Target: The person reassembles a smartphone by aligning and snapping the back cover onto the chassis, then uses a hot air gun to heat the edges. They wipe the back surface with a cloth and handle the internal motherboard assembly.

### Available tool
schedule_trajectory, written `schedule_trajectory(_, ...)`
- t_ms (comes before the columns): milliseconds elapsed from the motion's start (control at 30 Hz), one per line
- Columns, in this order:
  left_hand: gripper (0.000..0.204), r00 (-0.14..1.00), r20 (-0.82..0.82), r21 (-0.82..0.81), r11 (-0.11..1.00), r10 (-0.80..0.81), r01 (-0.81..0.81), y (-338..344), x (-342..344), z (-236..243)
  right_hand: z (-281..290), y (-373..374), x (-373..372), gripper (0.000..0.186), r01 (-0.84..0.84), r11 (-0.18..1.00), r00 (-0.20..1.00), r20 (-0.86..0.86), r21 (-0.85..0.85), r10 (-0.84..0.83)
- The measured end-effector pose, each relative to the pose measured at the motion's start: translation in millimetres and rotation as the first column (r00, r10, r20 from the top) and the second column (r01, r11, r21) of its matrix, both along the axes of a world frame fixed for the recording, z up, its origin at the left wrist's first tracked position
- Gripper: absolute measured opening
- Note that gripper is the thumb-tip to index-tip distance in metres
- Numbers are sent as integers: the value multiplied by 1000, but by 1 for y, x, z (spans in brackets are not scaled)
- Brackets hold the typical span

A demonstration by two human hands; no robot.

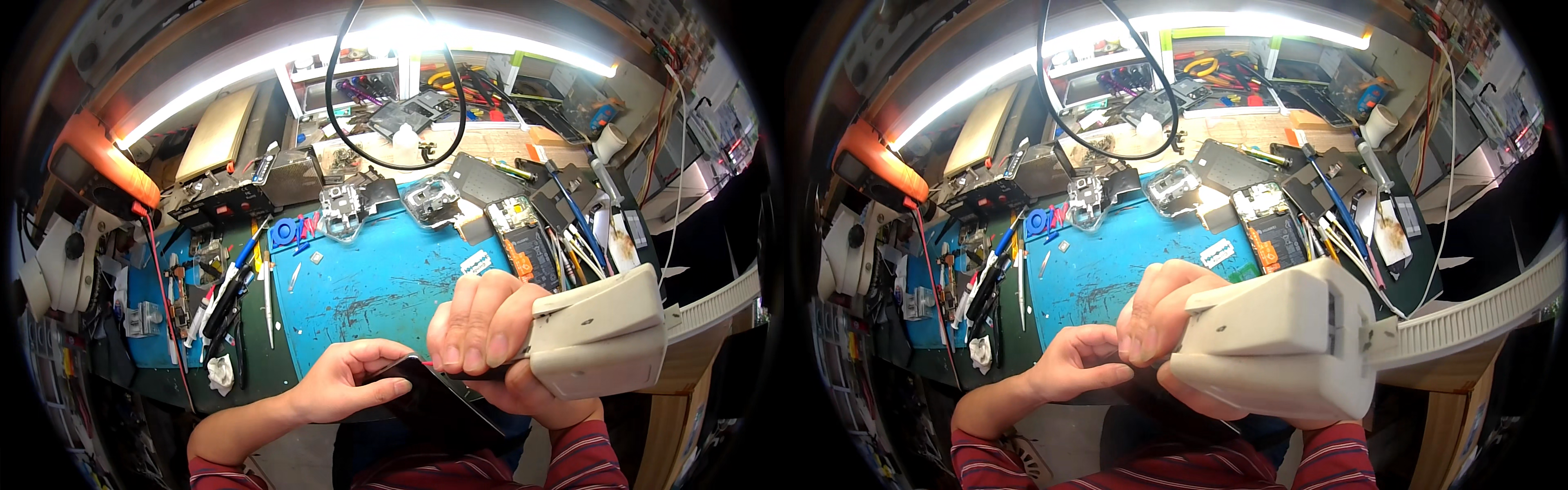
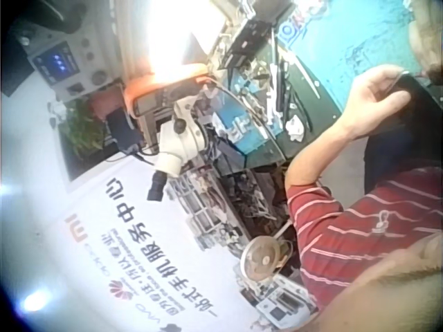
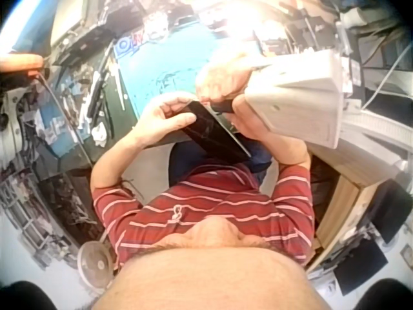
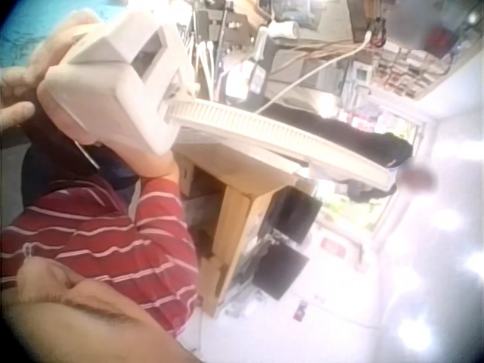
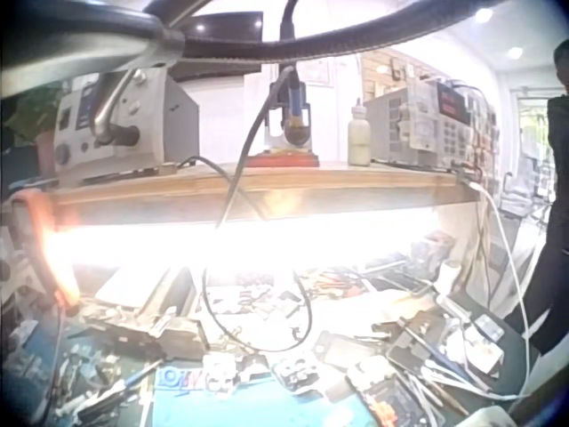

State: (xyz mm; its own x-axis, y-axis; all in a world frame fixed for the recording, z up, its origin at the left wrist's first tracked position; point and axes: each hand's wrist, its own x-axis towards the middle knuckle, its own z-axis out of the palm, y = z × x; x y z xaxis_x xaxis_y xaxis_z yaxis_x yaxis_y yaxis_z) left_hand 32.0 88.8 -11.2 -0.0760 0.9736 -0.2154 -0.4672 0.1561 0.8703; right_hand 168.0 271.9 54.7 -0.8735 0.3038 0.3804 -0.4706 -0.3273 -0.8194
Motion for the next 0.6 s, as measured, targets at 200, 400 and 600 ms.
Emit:
schedule_trajectory(200, 37, 1000, -3, 32, 999, 8, -8, 0, 1, -1, 0, 0, 0, 32, 8, 1000, 1000, -27, 19, -7)
schedule_trajectory(400, 38, 1000, -28, 48, 999, 4, -2, 1, 3, -4, -6, -6, -6, 33, 45, 998, 995, -87, -32, -47)
schedule_trajectory(600, 38, 1000, -16, 36, 999, -5, 5, 1, 3, -2, -8, -6, -6, 33, 34, 998, 993, -107, -59, -40)
